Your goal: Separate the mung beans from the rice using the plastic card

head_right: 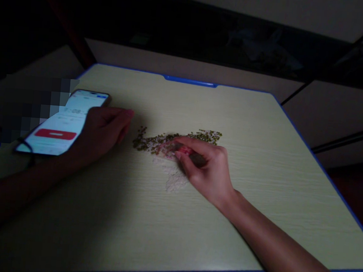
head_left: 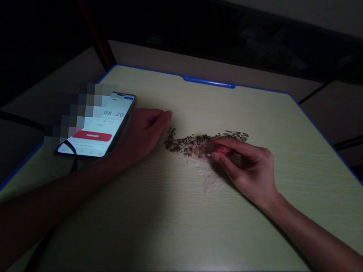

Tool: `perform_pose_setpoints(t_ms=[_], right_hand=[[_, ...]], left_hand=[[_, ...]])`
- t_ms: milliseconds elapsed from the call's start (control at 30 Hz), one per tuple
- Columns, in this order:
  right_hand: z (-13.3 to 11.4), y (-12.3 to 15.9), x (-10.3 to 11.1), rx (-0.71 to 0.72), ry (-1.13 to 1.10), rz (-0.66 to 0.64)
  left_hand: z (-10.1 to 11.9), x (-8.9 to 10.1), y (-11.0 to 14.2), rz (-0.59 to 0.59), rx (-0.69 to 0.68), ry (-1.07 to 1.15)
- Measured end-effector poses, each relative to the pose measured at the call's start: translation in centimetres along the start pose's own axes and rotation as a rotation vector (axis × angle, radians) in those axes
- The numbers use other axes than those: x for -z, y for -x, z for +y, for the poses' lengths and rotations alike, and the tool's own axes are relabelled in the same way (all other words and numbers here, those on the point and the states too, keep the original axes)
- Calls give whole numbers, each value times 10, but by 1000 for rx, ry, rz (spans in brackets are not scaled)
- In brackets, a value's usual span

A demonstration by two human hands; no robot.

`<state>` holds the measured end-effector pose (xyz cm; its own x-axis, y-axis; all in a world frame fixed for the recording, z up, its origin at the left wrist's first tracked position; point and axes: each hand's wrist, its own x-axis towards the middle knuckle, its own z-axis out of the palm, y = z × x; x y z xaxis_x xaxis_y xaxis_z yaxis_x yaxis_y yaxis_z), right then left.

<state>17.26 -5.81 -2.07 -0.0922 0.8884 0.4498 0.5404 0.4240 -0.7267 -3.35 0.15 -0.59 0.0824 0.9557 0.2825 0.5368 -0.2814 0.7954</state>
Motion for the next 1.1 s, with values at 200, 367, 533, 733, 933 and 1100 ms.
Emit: perform_pose_setpoints(t_ms=[200, 367, 533, 733, 933, 1100], right_hand=[[0, 0, -1, -4, 6, 15], [-1, 0, -1, 14, 6, 10], [1, 1, 0, 19, 7, -6], [0, 1, -2, 34, 9, -3], [-1, 0, -2, 47, 18, -4], [-3, 0, -1, 104, 37, -37]], left_hand=[[-1, 0, 0, -3, 30, -8], [1, 0, 1, -1, 30, 1], [2, 0, 1, -8, 28, -17], [4, 1, 2, -17, 24, -30], [5, 1, 2, -18, 31, -10], [6, 2, 2, -20, 38, -13]])
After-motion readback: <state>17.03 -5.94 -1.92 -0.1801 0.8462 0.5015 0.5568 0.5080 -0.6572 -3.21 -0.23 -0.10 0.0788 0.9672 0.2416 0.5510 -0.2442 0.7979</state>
